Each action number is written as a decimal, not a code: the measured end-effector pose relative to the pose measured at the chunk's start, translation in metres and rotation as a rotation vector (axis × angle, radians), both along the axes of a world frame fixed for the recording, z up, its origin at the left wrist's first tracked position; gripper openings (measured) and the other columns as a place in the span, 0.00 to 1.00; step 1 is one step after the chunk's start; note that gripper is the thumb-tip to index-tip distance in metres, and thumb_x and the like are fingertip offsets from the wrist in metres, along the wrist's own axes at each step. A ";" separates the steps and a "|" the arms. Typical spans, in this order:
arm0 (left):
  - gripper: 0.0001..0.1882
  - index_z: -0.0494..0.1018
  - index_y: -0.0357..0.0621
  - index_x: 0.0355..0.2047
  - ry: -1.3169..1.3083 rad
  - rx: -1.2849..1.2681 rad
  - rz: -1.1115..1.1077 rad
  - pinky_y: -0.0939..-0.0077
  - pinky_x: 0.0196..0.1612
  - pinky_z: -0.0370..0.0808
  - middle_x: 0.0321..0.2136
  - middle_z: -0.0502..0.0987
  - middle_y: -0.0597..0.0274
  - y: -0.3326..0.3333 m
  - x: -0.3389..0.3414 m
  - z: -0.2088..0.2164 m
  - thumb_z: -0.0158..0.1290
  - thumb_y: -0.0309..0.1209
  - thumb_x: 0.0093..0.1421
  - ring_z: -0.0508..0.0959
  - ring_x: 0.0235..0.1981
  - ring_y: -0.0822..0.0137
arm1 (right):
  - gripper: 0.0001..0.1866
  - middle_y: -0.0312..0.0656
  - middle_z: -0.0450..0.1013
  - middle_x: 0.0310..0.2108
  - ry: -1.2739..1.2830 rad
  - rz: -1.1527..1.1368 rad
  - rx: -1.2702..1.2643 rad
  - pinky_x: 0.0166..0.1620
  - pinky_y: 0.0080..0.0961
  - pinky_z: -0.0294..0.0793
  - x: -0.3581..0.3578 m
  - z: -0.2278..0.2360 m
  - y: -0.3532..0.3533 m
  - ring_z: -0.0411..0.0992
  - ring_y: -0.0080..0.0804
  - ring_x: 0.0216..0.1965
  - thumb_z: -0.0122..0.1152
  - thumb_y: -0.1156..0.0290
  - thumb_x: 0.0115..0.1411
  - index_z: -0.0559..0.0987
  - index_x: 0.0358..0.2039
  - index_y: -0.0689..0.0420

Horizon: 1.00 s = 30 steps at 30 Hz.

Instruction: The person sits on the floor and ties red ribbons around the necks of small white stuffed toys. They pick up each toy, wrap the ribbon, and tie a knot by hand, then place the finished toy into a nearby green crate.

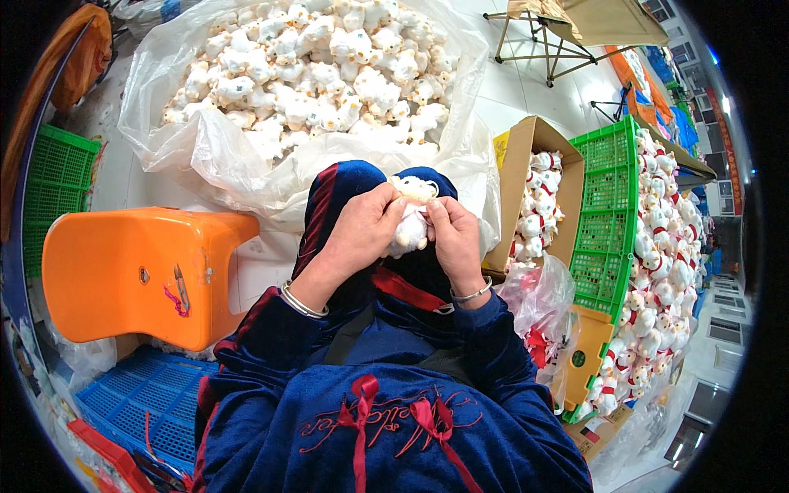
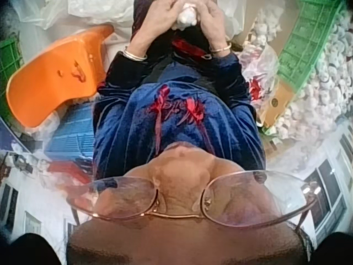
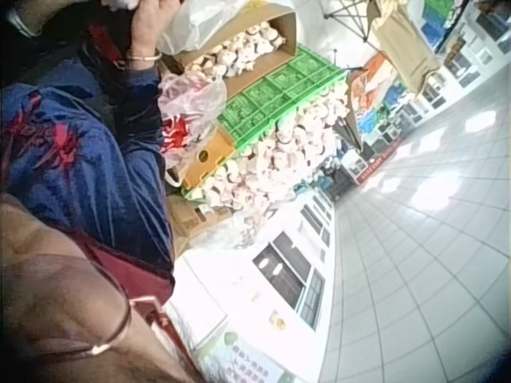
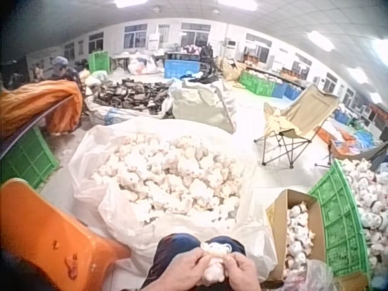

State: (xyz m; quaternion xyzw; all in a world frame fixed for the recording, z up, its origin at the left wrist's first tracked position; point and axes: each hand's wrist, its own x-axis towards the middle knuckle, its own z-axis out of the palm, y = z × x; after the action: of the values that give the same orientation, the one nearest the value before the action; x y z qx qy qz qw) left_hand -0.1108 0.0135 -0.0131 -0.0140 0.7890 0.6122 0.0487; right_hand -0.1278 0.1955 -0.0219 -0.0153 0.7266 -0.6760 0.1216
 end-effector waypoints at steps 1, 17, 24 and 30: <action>0.14 0.75 0.34 0.36 0.004 -0.012 -0.001 0.70 0.36 0.76 0.28 0.80 0.53 0.000 0.000 -0.001 0.52 0.35 0.69 0.79 0.30 0.70 | 0.13 0.28 0.71 0.23 0.007 -0.001 0.023 0.27 0.16 0.64 0.000 -0.001 0.000 0.63 0.12 0.25 0.54 0.66 0.73 0.79 0.34 0.61; 0.13 0.80 0.35 0.31 0.038 -0.344 -0.204 0.64 0.34 0.77 0.27 0.82 0.48 -0.016 -0.017 0.033 0.60 0.36 0.60 0.82 0.27 0.54 | 0.10 0.51 0.77 0.27 0.211 0.183 0.501 0.32 0.36 0.74 -0.012 0.049 0.004 0.77 0.46 0.27 0.65 0.68 0.60 0.79 0.33 0.64; 0.12 0.82 0.34 0.33 0.072 -0.372 -0.249 0.61 0.34 0.78 0.26 0.81 0.44 -0.013 -0.017 0.036 0.56 0.33 0.62 0.83 0.28 0.52 | 0.11 0.58 0.77 0.27 0.134 0.243 0.700 0.34 0.47 0.75 -0.016 0.047 0.003 0.78 0.55 0.31 0.55 0.68 0.67 0.74 0.36 0.65; 0.12 0.81 0.32 0.33 -0.093 -0.225 -0.201 0.69 0.30 0.78 0.22 0.82 0.51 -0.017 -0.018 0.035 0.56 0.31 0.62 0.82 0.22 0.65 | 0.12 0.49 0.75 0.24 0.050 0.175 0.454 0.28 0.36 0.72 -0.012 0.027 0.001 0.74 0.39 0.22 0.53 0.68 0.69 0.75 0.35 0.65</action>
State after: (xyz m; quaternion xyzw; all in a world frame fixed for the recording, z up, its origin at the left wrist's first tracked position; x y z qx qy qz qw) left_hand -0.1284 -0.0039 0.0217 0.0314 0.8471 0.5106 0.1442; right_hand -0.1399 0.1962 0.0047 -0.0674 0.8585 -0.4818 0.1621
